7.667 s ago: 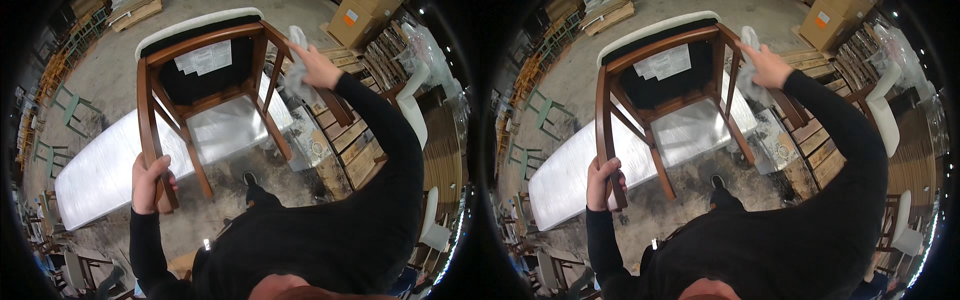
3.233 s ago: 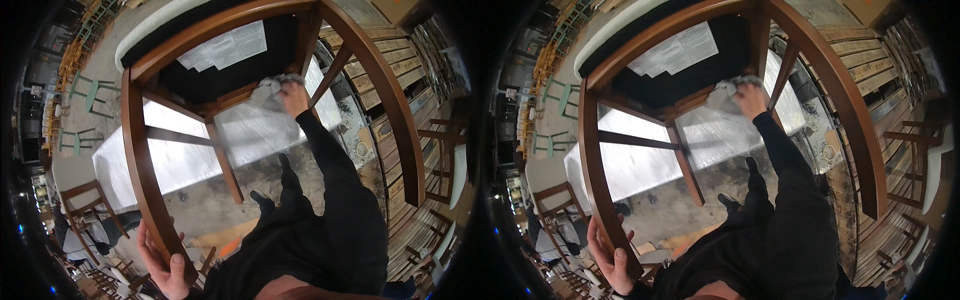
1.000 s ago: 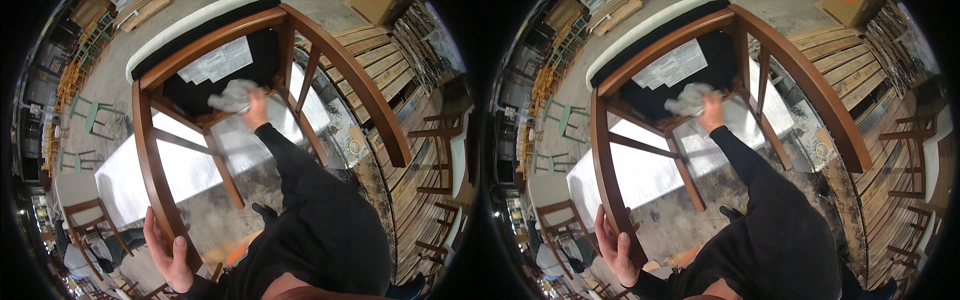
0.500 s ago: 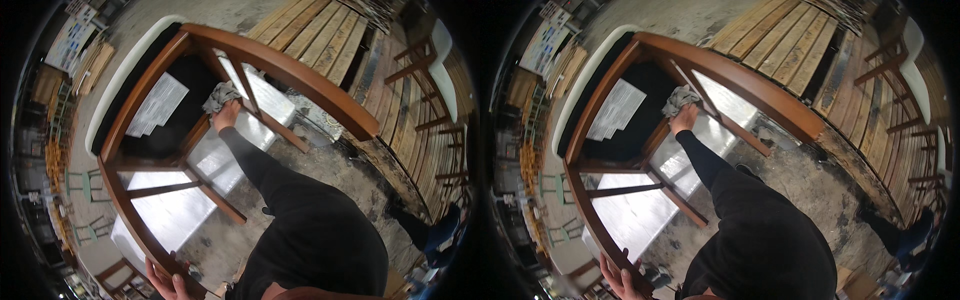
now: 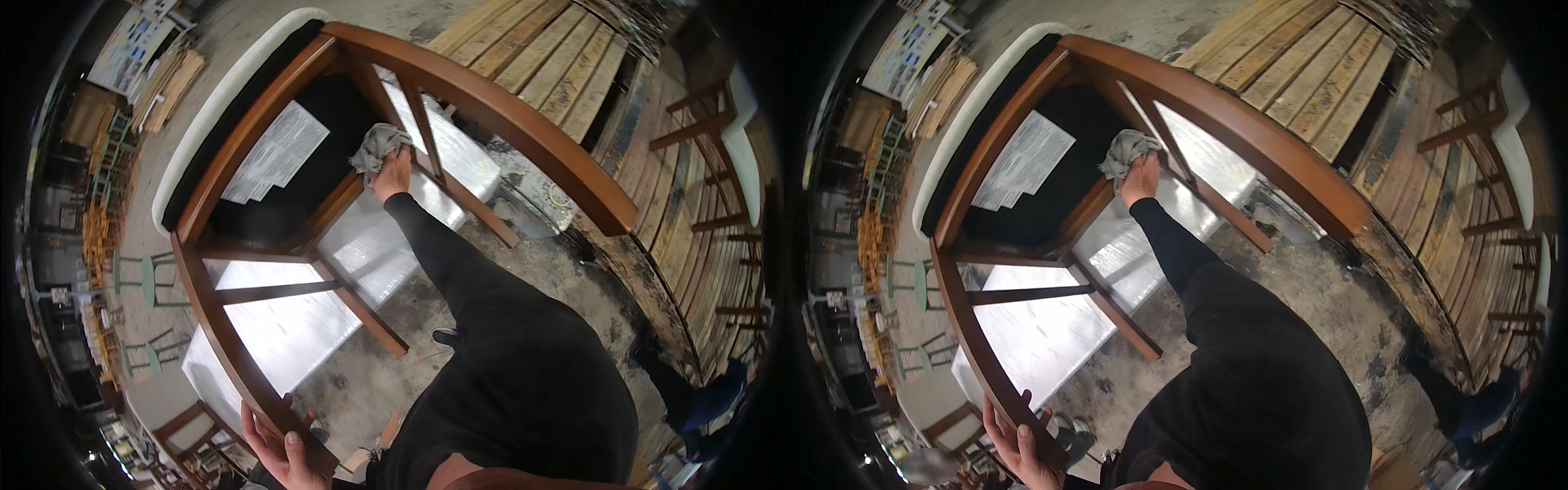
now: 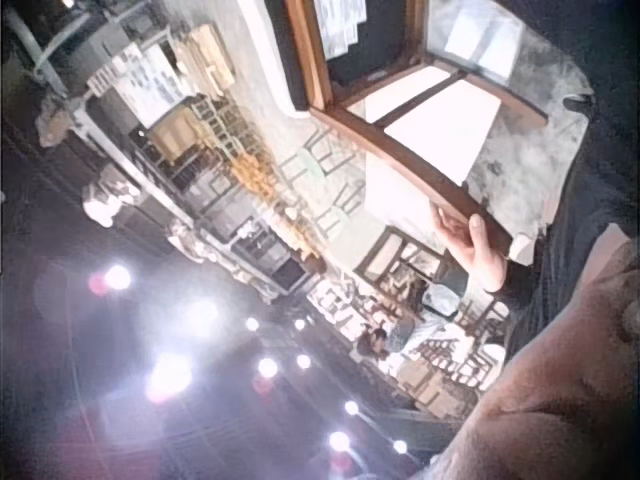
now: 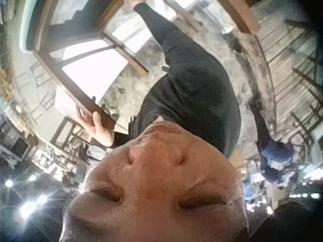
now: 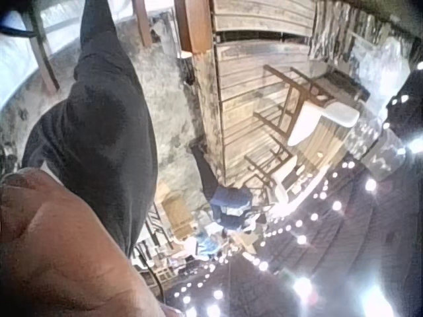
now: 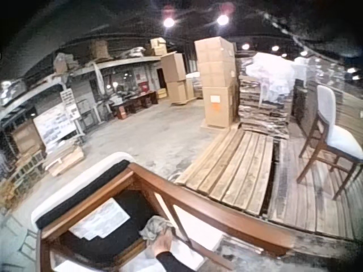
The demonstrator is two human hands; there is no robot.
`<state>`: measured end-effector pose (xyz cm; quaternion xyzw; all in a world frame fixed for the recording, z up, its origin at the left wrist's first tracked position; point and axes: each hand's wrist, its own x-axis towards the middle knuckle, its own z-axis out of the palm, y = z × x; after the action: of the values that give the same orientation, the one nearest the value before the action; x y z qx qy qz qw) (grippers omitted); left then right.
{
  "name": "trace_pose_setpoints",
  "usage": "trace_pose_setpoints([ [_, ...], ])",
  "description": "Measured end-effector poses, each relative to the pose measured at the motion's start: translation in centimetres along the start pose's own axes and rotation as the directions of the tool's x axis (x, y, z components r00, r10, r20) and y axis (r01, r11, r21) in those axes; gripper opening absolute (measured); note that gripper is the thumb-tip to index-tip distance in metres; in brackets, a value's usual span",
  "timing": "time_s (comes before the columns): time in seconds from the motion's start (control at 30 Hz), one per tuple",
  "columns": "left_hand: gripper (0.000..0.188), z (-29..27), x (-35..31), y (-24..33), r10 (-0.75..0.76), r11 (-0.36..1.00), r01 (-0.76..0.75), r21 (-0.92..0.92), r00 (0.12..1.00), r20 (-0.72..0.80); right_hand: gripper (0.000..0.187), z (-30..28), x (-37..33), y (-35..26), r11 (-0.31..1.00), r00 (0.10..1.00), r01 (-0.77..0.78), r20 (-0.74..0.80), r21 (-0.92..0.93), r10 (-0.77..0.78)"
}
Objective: The person wipes the wooden frame of a dining chair with a cloth, then places it on a wooden pallet. The person repeats this process with several chairs, wiping each frame and stacking them on the pallet.
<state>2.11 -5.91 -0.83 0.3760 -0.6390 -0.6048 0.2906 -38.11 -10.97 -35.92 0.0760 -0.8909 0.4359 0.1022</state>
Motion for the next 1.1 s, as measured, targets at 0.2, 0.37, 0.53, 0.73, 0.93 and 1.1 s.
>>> trace_pose_setpoints([
  [0.2, 0.074, 1.4, 0.4, 0.2, 0.003, 0.997, 0.004, 0.079, 0.997, -0.083, 0.054, -1.1, -0.2, -0.8, 0.993, 0.915, -0.029, 0.403, 0.115, -0.02],
  [0.37, 0.085, 1.6, 0.1, 0.5, -0.049, 0.983, 0.077, 0.168, 0.985, -0.163, 0.041, -3.4, 5.6, -9.5, 0.845, 0.96, 0.009, -0.241, 0.535, 0.142],
  [0.53, 0.093, 1.2, 0.3, 0.6, -0.018, 0.981, 0.033, 0.189, 0.997, -0.079, 0.048, -3.6, 5.6, -21.4, 0.965, 0.941, 0.024, -0.332, 0.26, 0.066],
  [0.73, 0.091, 1.1, 0.3, 0.6, -0.037, 0.99, 0.05, 0.135, 0.995, -0.093, 0.047, -6.3, 4.2, -18.0, 0.617, 0.935, 0.353, -0.293, 0.703, -0.201],
  [0.93, 0.089, 1.2, 0.5, 0.4, -0.051, 0.996, 0.059, 0.068, 0.993, -0.103, 0.04, -4.8, 4.5, -21.8, 0.809, 0.899, 0.345, -0.414, 0.475, -0.14],
  [1.1, 0.088, 1.0, 0.3, 0.3, -0.039, 0.999, 0.042, 0.035, 0.996, -0.076, 0.047, -9.1, 1.9, -20.6, 0.56, 0.942, 0.323, -0.2, 0.763, -0.271],
])
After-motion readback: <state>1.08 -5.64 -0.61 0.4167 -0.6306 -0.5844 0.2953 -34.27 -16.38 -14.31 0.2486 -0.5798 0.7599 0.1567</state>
